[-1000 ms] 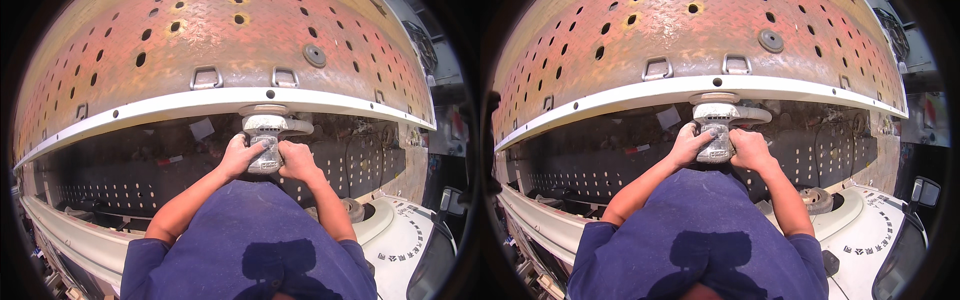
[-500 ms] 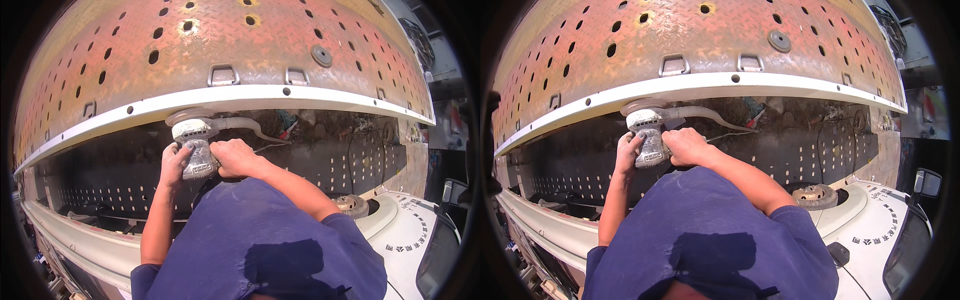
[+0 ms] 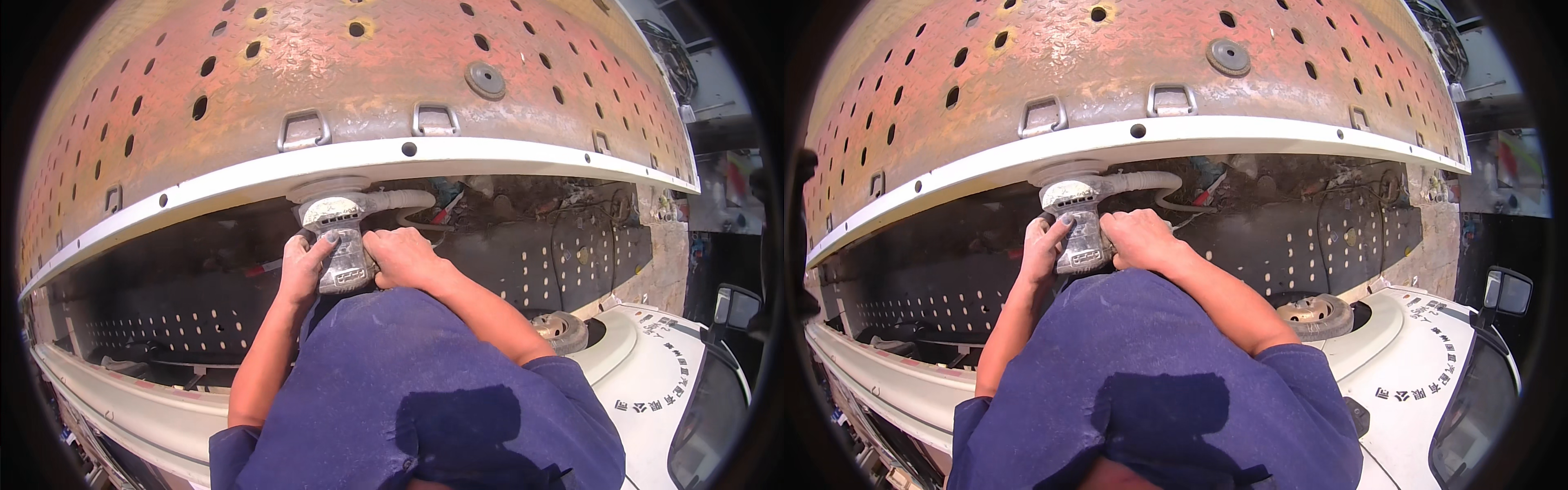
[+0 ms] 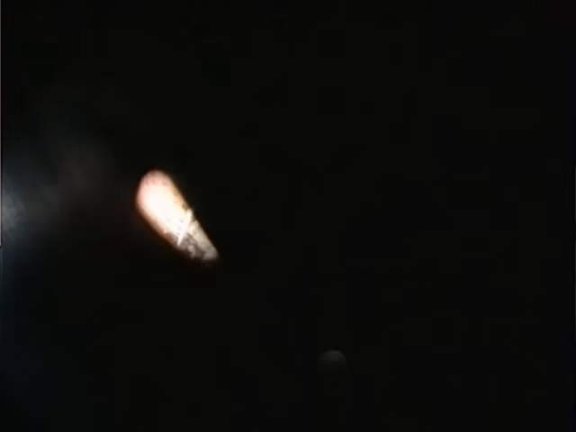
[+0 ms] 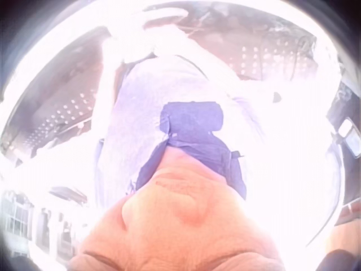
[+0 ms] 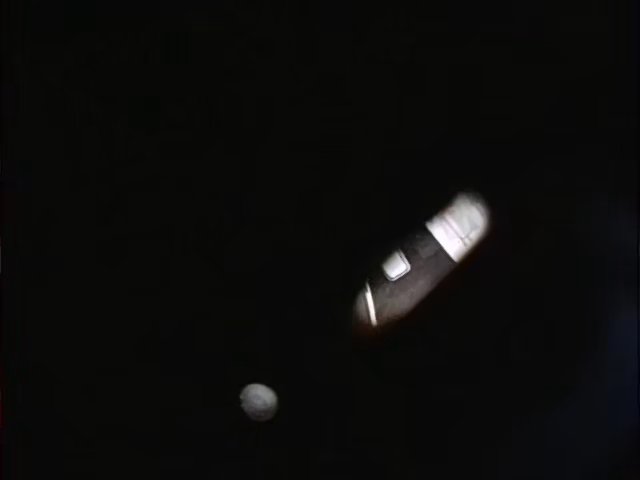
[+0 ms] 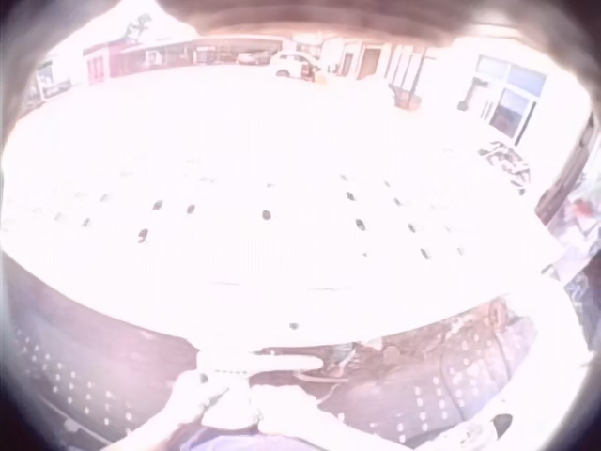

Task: The person uses a handheld angle grinder to sand a white metal strip attached to a large perforated metal surface. The tool is moved back and forth along the strip, generating dust as the surface is smoothed.

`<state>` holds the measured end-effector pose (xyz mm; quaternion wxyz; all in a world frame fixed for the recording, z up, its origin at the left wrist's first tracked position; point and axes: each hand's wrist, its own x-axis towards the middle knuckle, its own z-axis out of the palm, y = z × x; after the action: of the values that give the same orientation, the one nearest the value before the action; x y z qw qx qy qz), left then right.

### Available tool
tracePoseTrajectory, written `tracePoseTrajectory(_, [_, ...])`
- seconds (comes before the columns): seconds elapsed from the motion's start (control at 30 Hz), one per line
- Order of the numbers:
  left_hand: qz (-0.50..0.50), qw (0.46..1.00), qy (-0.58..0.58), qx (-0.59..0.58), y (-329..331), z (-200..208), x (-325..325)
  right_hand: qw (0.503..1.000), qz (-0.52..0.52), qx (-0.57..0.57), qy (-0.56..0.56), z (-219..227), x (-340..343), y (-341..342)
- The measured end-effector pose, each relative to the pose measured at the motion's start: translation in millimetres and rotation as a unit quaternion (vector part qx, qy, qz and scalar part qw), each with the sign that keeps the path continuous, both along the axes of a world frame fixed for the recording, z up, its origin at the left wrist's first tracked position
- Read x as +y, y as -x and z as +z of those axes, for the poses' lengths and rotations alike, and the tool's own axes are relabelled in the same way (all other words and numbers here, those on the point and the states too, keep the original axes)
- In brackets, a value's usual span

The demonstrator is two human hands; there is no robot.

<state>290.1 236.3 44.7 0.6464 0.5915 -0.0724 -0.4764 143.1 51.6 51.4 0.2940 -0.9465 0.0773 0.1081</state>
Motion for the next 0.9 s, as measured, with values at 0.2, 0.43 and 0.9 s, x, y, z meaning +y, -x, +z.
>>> tracePoseTrajectory(0.2, [0.0, 1.0, 0.014, -0.024, 54.2, 8.2, -62.9, 1.0, 0.006, -0.01, -0.002, -3.0, -61.8, 54.6])
tracePoseTrajectory(0.43, [-0.036, 0.998, 0.038, 0.025, 102.2, -8.9, -126.6, 0.999, -0.028, 0.02, 0.024, -4.8, -122.1, 113.8])
tracePoseTrajectory(0.9, [0.007, 0.998, 0.028, 0.058, 120.1, -31.3, -142.1, 0.997, -0.021, 0.067, 0.032, -19.0, -133.2, 120.7])
